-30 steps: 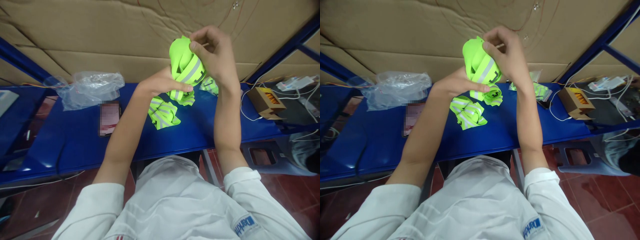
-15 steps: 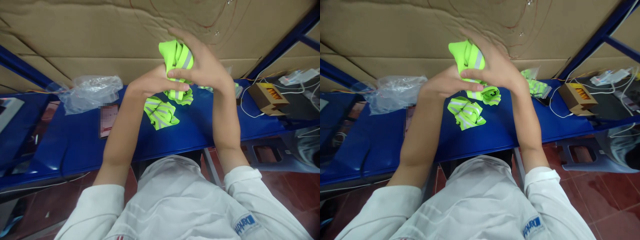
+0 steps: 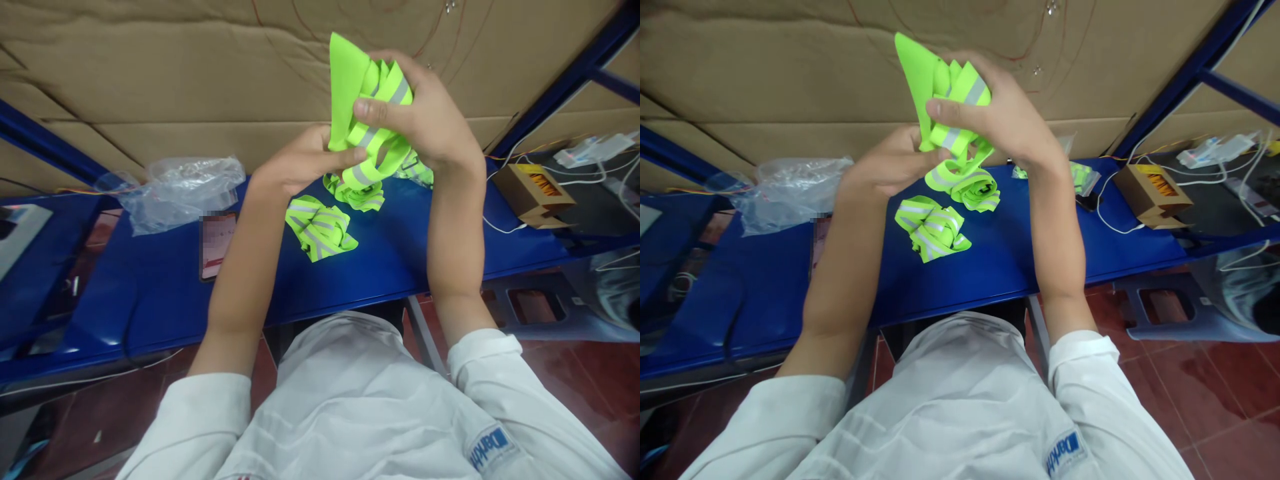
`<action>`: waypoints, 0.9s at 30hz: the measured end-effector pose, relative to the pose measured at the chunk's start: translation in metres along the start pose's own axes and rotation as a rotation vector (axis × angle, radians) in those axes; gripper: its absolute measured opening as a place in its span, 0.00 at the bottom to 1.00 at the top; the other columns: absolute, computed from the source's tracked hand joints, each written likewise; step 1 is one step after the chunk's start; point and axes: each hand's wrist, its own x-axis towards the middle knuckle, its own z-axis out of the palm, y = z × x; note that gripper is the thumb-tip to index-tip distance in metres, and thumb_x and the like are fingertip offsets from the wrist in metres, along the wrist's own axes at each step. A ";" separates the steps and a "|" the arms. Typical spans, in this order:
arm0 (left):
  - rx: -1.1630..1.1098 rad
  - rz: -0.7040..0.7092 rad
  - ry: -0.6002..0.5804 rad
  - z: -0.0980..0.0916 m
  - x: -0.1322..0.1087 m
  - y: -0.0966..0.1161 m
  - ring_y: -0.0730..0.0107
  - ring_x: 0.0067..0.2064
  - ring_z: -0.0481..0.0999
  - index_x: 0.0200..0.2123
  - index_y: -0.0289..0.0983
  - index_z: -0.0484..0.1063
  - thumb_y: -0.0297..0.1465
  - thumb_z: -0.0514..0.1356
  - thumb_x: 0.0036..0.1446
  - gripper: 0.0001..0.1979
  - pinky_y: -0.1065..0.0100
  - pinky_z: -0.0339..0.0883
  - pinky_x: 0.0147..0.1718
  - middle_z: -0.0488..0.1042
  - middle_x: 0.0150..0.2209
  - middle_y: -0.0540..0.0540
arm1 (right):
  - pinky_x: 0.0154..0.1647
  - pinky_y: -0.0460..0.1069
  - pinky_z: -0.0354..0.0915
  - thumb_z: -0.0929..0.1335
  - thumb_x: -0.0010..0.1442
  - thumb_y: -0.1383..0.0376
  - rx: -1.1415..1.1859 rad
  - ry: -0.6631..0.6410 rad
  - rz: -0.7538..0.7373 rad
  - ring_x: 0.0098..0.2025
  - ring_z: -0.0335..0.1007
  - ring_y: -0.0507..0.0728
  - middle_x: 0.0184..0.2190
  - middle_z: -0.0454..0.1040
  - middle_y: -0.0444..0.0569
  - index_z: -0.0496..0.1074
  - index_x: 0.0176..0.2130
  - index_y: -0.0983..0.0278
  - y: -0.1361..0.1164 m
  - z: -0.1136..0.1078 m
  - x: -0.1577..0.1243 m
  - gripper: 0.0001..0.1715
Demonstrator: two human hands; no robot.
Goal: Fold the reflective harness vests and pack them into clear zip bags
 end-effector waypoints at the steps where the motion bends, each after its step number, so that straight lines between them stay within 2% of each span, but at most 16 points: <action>1: -0.019 0.011 -0.006 -0.003 -0.001 0.002 0.58 0.41 0.81 0.41 0.42 0.84 0.54 0.77 0.53 0.24 0.56 0.75 0.45 0.83 0.39 0.46 | 0.61 0.59 0.74 0.80 0.58 0.53 0.004 0.034 0.002 0.54 0.77 0.65 0.52 0.81 0.45 0.74 0.59 0.55 0.002 0.000 0.001 0.33; 5: -0.100 0.131 0.103 -0.010 -0.004 0.014 0.61 0.48 0.80 0.45 0.45 0.84 0.49 0.70 0.65 0.16 0.57 0.76 0.48 0.83 0.45 0.49 | 0.62 0.54 0.71 0.80 0.59 0.63 -0.123 0.175 -0.164 0.55 0.75 0.60 0.53 0.80 0.45 0.74 0.56 0.59 0.006 -0.005 0.003 0.29; 10: -0.026 0.252 0.211 0.003 -0.002 0.030 0.62 0.49 0.79 0.42 0.52 0.83 0.42 0.73 0.63 0.07 0.59 0.76 0.45 0.83 0.45 0.56 | 0.65 0.50 0.69 0.79 0.62 0.64 -0.238 0.233 -0.253 0.58 0.74 0.55 0.59 0.78 0.48 0.71 0.61 0.64 0.017 -0.010 0.009 0.30; 12: 0.032 0.331 0.300 0.009 0.001 0.032 0.65 0.48 0.78 0.42 0.51 0.80 0.44 0.74 0.62 0.09 0.62 0.74 0.45 0.82 0.45 0.57 | 0.68 0.51 0.67 0.81 0.60 0.64 -0.280 0.237 -0.298 0.61 0.74 0.57 0.62 0.77 0.51 0.71 0.62 0.67 0.025 -0.012 0.014 0.35; 15: 0.051 0.426 0.368 0.012 0.008 0.032 0.70 0.46 0.76 0.45 0.48 0.78 0.47 0.78 0.55 0.20 0.68 0.72 0.45 0.83 0.45 0.60 | 0.72 0.52 0.64 0.81 0.57 0.66 -0.298 0.188 -0.374 0.67 0.71 0.59 0.66 0.74 0.57 0.67 0.66 0.74 0.035 -0.011 0.020 0.44; 17: 0.041 0.442 0.405 0.012 0.010 0.031 0.71 0.42 0.75 0.45 0.45 0.79 0.47 0.79 0.55 0.21 0.69 0.71 0.43 0.83 0.41 0.59 | 0.74 0.51 0.61 0.82 0.54 0.67 -0.327 0.141 -0.396 0.71 0.68 0.59 0.70 0.69 0.60 0.63 0.69 0.76 0.035 -0.007 0.021 0.52; 19: 0.076 0.484 0.453 0.011 0.009 0.032 0.71 0.42 0.75 0.44 0.45 0.81 0.45 0.76 0.60 0.15 0.69 0.72 0.45 0.82 0.39 0.58 | 0.77 0.49 0.57 0.81 0.53 0.65 -0.395 0.112 -0.387 0.75 0.62 0.57 0.74 0.64 0.57 0.60 0.72 0.71 0.030 -0.001 0.019 0.57; 21: 0.165 0.538 0.472 0.012 0.006 0.036 0.67 0.50 0.79 0.45 0.48 0.83 0.41 0.69 0.68 0.06 0.67 0.73 0.56 0.83 0.45 0.58 | 0.79 0.48 0.51 0.78 0.58 0.56 -0.466 0.101 -0.382 0.79 0.56 0.54 0.76 0.61 0.49 0.58 0.74 0.63 0.021 0.003 0.015 0.54; 23: 0.257 0.553 0.457 0.015 0.001 0.041 0.63 0.63 0.77 0.48 0.52 0.84 0.35 0.63 0.73 0.09 0.65 0.68 0.66 0.83 0.53 0.59 | 0.80 0.49 0.48 0.73 0.62 0.47 -0.521 0.101 -0.375 0.80 0.51 0.54 0.77 0.59 0.45 0.57 0.75 0.61 0.013 0.005 0.011 0.52; 24: 0.286 0.533 0.442 0.016 -0.001 0.044 0.62 0.65 0.76 0.49 0.53 0.84 0.34 0.61 0.74 0.11 0.64 0.68 0.67 0.83 0.55 0.59 | 0.81 0.49 0.47 0.72 0.62 0.46 -0.535 0.107 -0.376 0.81 0.50 0.55 0.78 0.58 0.46 0.56 0.75 0.64 0.009 0.005 0.010 0.53; 25: 0.299 0.507 0.425 0.017 -0.003 0.046 0.61 0.64 0.78 0.49 0.54 0.84 0.33 0.61 0.73 0.12 0.64 0.71 0.63 0.83 0.54 0.59 | 0.81 0.50 0.47 0.73 0.60 0.46 -0.546 0.119 -0.375 0.81 0.49 0.57 0.78 0.57 0.48 0.57 0.75 0.66 0.005 0.005 0.008 0.55; 27: 0.283 0.493 0.395 0.018 -0.005 0.047 0.62 0.52 0.82 0.48 0.51 0.85 0.31 0.62 0.71 0.12 0.66 0.74 0.49 0.84 0.49 0.56 | 0.79 0.50 0.51 0.76 0.56 0.53 -0.571 0.137 -0.335 0.79 0.55 0.61 0.76 0.61 0.50 0.58 0.74 0.65 -0.002 0.004 0.006 0.55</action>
